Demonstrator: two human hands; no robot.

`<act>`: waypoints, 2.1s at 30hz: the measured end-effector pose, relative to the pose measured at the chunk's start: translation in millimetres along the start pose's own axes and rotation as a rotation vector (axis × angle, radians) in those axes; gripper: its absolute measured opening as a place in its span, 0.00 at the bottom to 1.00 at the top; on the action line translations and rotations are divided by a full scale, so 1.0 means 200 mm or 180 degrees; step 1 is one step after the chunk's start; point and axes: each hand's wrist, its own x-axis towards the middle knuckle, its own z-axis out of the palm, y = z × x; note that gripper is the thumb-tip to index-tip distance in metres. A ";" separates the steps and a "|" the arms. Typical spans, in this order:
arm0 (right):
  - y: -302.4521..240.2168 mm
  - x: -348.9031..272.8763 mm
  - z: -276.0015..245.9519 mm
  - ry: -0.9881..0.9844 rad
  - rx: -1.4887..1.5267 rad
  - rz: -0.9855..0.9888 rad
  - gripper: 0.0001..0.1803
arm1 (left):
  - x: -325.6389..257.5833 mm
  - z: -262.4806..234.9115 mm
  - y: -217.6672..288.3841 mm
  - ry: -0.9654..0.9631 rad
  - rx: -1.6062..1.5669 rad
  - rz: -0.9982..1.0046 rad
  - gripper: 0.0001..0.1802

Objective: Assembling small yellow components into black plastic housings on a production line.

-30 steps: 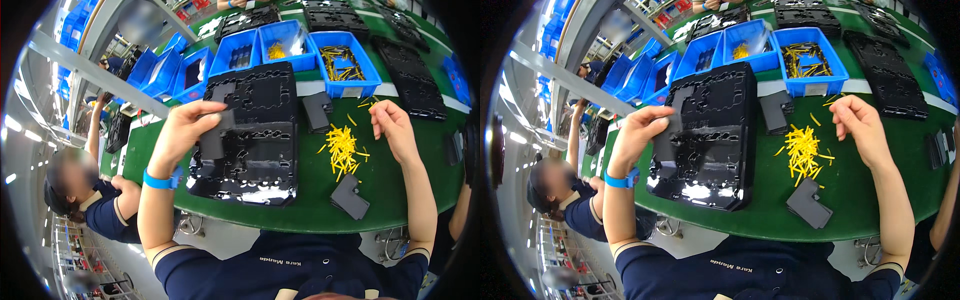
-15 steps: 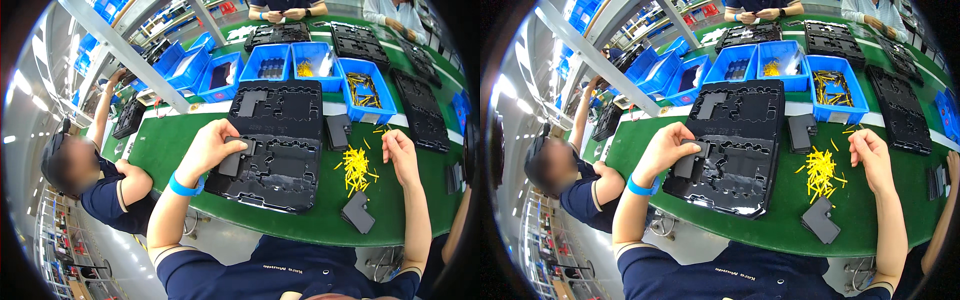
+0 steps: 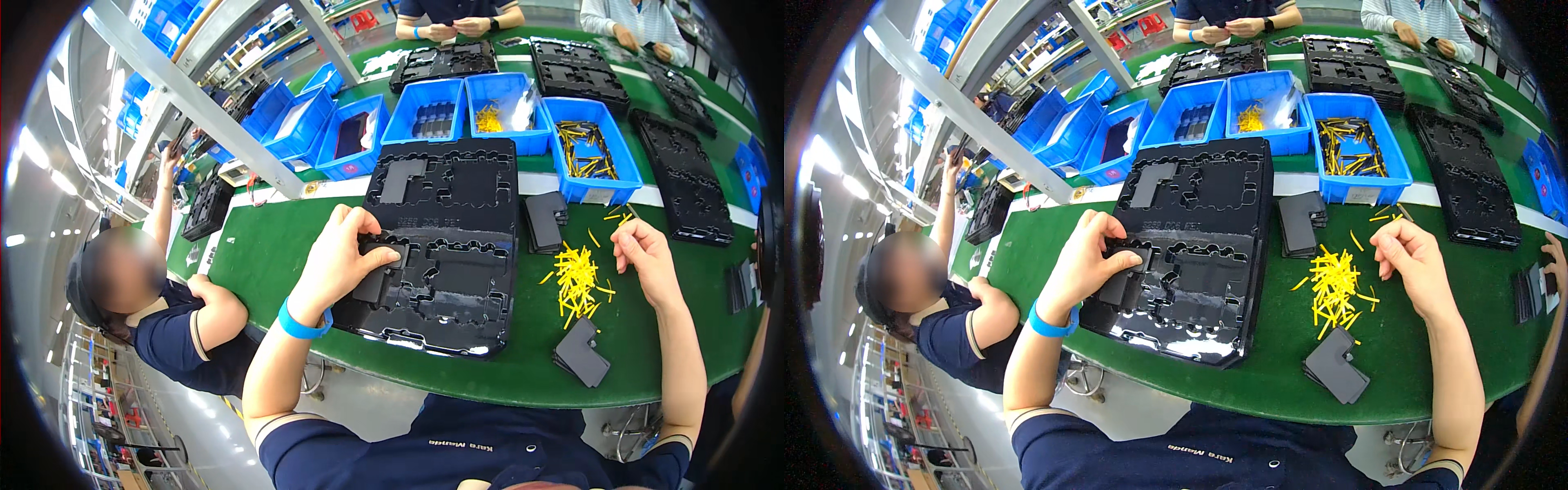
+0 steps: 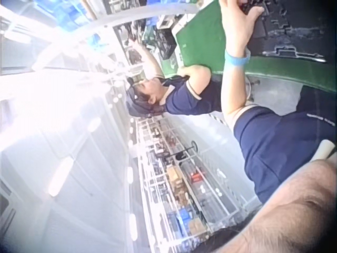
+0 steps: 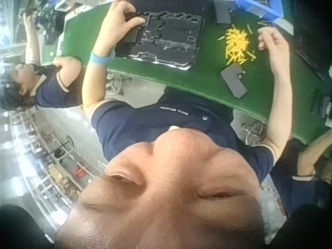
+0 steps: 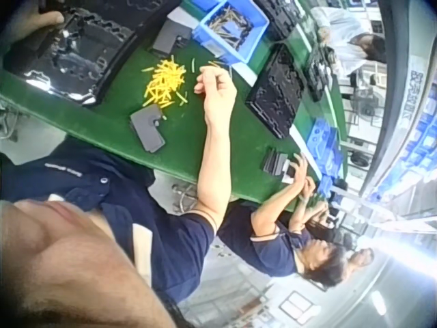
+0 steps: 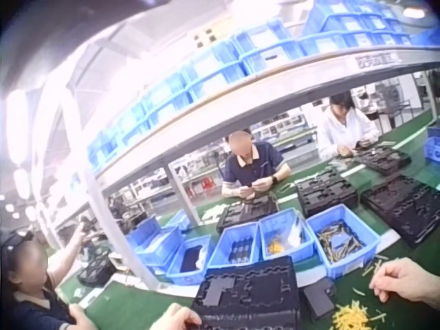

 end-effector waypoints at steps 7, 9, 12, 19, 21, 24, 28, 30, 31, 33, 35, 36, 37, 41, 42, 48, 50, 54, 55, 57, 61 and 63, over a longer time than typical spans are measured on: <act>0.00 0.00 0.01 -0.0017 -0.0060 0.0062 0.09 | 0.07 -0.02 -0.02 -0.0248 -0.0363 -0.0065 0.17; 0.00 0.00 0.01 -0.0020 -0.0075 0.0048 0.09 | 0.15 -0.03 -0.09 -0.0380 -0.1061 -0.0530 0.14; 0.00 0.02 0.01 -0.0083 -0.0087 0.0030 0.09 | 0.28 0.00 -0.36 0.0050 -0.0965 -0.0507 0.13; -0.01 -0.03 0.00 -0.0044 -0.0454 0.0135 0.11 | 0.63 0.19 -0.66 0.0216 -0.1352 -0.0882 0.16; 0.00 0.02 0.02 -0.0217 -0.0452 0.0316 0.13 | 0.68 0.25 -0.97 0.0030 -0.1568 -0.0457 0.17; 0.08 0.06 0.00 -0.0468 -0.0252 -0.0198 0.12 | 0.78 0.19 -1.23 -0.0144 -0.0651 -0.0294 0.19; 0.11 0.05 0.00 -0.0289 -0.0335 -0.0059 0.12 | 0.82 0.11 -0.89 0.0314 -0.1022 -0.1078 0.16; 0.08 0.03 -0.02 -0.0246 -0.0395 -0.0078 0.12 | 1.00 0.11 -0.99 -0.0156 0.0232 -0.0695 0.17; 0.06 0.01 -0.03 -0.0200 -0.0424 -0.0087 0.12 | 1.07 0.10 -0.97 -0.0150 -0.0230 -0.0830 0.19; 0.07 0.02 -0.03 -0.0218 -0.0393 -0.0028 0.12 | 1.15 0.05 -1.03 0.0076 0.0374 -0.0038 0.17; 0.10 0.06 0.00 -0.0306 -0.0314 0.0030 0.12 | 1.29 0.04 -1.23 0.0532 0.0418 0.0036 0.13; 0.09 0.05 0.01 -0.0308 -0.0317 0.0023 0.12 | 1.38 0.07 -1.28 0.0752 0.0414 0.0143 0.12; 0.09 0.05 0.01 -0.0284 -0.0313 0.0083 0.12 | 1.42 0.11 -1.32 0.0972 0.0418 0.0242 0.13; 0.09 0.03 -0.03 -0.0270 -0.0283 0.0197 0.12 | 1.43 0.20 -1.20 0.0263 0.1024 -0.0241 0.19; 0.07 0.02 -0.06 -0.0315 -0.0311 0.0186 0.12 | 1.38 0.22 -1.02 0.0297 0.1252 -0.0319 0.19; 0.02 -0.01 -0.03 0.0080 -0.0189 0.0466 0.09 | 1.35 0.30 -0.77 0.0591 0.0903 -0.0148 0.28; -0.01 -0.01 -0.01 0.0047 -0.0504 0.0311 0.08 | 1.34 0.18 -0.88 0.0958 0.0645 -0.0589 0.22; 0.03 0.03 -0.03 -0.0068 -0.0307 0.0359 0.07 | 1.30 0.08 -0.89 0.1466 -0.0244 -0.1025 0.15; 0.05 0.04 -0.03 -0.0017 -0.0262 0.0390 0.07 | 1.28 0.10 -0.83 0.1462 -0.0553 -0.1139 0.15; 0.06 0.04 -0.02 -0.0045 -0.0216 0.0406 0.07 | 1.24 0.08 -0.80 0.1476 -0.0850 -0.1267 0.15; 0.05 0.04 0.00 -0.0120 -0.0194 0.0352 0.07 | 1.17 -0.01 -1.01 0.1463 -0.0241 -0.1319 0.13; 0.06 0.03 -0.01 -0.0080 -0.0211 0.0390 0.07 | 1.13 0.00 -0.96 0.1323 0.0227 -0.1595 0.12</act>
